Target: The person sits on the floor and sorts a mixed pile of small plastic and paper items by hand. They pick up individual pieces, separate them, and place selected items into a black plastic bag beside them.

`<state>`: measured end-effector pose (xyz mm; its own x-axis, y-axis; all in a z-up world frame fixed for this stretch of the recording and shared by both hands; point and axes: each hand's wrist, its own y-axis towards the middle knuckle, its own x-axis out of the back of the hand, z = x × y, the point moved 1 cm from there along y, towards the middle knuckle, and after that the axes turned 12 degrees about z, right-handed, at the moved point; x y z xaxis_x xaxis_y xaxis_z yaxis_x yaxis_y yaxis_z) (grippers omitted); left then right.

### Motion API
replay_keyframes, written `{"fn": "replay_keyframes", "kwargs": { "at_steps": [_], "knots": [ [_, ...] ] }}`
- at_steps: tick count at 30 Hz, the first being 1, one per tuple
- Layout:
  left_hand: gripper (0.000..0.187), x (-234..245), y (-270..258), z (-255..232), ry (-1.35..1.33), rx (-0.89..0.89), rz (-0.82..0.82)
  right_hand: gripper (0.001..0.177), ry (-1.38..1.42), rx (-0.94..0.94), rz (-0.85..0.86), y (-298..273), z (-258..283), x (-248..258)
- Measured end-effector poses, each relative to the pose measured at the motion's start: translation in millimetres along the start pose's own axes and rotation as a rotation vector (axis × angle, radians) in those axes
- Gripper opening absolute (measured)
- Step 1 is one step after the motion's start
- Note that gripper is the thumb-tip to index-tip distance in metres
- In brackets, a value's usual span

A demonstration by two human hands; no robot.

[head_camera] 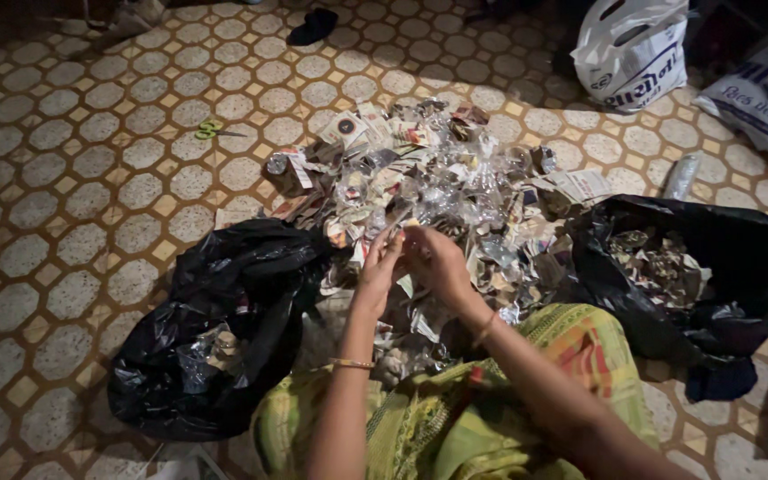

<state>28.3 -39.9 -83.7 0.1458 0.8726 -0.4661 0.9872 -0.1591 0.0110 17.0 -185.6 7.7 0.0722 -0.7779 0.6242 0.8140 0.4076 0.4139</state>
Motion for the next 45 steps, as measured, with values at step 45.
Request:
{"fn": "replay_keyframes", "kwargs": {
  "at_steps": [45],
  "knots": [
    [0.038, -40, -47, -31, -0.398, 0.088, 0.237, 0.031, 0.734, -0.189, 0.138, -52, 28, 29]
  ]
}}
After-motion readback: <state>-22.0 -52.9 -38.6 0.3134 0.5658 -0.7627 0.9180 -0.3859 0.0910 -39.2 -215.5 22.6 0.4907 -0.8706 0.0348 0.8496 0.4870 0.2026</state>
